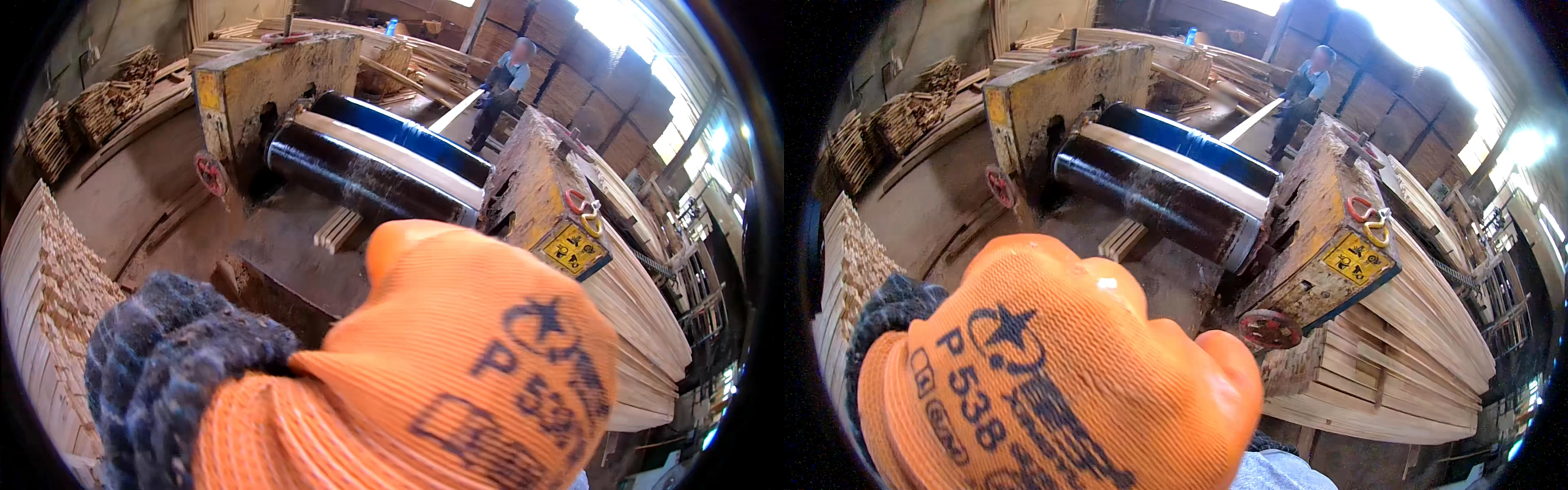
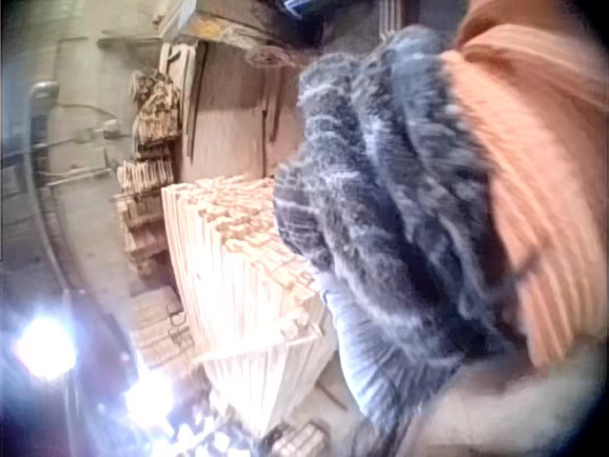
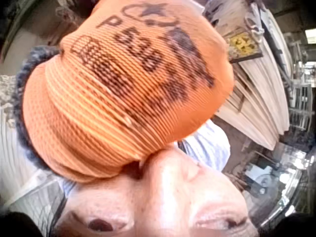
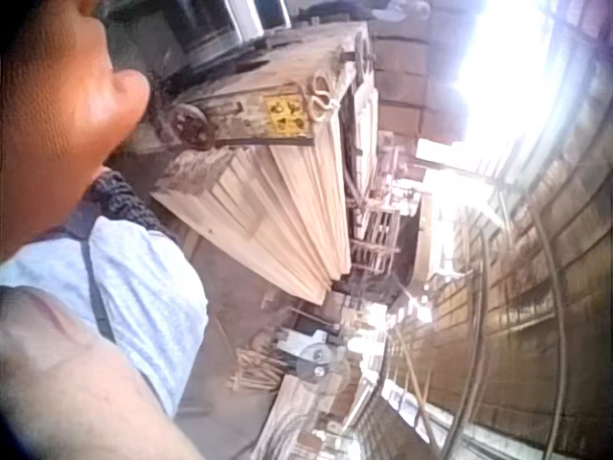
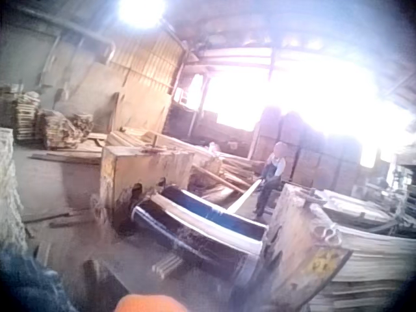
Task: The person picks up wooden planks from a large stack and feeds them into a roller machine one at a time, then returns to the stack to retrieve and organize the remaining planks, eventually tying a red cord around the end of the stack.
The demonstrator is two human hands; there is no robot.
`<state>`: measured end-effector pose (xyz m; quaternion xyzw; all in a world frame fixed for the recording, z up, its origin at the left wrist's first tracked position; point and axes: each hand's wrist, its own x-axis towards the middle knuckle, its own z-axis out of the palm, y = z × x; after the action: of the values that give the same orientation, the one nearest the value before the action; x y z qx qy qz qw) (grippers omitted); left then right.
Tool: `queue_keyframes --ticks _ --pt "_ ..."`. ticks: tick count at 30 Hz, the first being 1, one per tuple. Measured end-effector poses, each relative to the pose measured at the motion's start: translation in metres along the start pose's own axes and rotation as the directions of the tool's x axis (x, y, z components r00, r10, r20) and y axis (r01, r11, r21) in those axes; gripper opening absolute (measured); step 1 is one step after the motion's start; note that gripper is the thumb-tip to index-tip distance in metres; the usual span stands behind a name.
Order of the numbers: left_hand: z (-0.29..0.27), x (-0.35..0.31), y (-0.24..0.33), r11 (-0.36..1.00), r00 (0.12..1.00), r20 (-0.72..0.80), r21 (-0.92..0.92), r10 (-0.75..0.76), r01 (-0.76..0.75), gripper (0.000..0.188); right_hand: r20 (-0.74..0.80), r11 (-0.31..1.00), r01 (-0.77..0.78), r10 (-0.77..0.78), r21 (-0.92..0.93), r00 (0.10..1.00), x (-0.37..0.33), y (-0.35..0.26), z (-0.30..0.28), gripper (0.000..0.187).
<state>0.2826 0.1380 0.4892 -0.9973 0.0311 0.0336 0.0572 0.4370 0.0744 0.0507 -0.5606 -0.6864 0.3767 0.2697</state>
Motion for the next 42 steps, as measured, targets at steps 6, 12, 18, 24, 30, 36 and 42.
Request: queue_keyframes --ticks 6,12,18,24,30,36,42 --pt "0.003 -0.003 0.011 0.996 0.999 -0.009 -0.077 0.039 -0.040 0.037 0.022 1.000 -0.029 0.029 0.002 0.999 -0.014 -0.001 0.013 0.055" --pt "0.016 0.006 0.014 0.988 0.998 -0.053 -0.154 0.019 -0.027 0.041 0.008 1.000 -0.028 0.028 0.007 1.000 -0.012 0.000 0.013 0.051" --pt "0.222 0.013 -0.010 0.953 0.986 -0.099 -0.286 -0.137 0.103 0.013 -0.013 0.995 -0.091 0.091 0.030 0.996 -0.024 0.008 0.020 0.048" --pt "0.309 -0.054 0.047 0.643 0.866 0.184 -0.602 -0.465 0.473 0.050 0.165 0.925 -0.371 0.354 0.081 0.920 -0.055 -0.022 0.034 0.060" --pt "0.358 -0.134 0.131 0.386 0.715 0.588 -0.602 -0.379 0.699 0.061 0.154 0.951 -0.300 0.286 0.077 0.946 -0.098 -0.047 0.105 0.069" --pt "0.403 -0.208 0.203 0.257 0.663 0.572 -0.631 -0.484 0.732 0.062 0.049 0.865 -0.140 0.134 0.482 0.990 -0.115 -0.107 0.092 0.035" --pt "0.408 -0.272 0.268 -0.077 0.445 0.639 -0.619 -0.627 0.781 0.062 -0.418 0.576 0.618 -0.455 0.535 0.786 -0.162 -0.218 -0.163 0.017"
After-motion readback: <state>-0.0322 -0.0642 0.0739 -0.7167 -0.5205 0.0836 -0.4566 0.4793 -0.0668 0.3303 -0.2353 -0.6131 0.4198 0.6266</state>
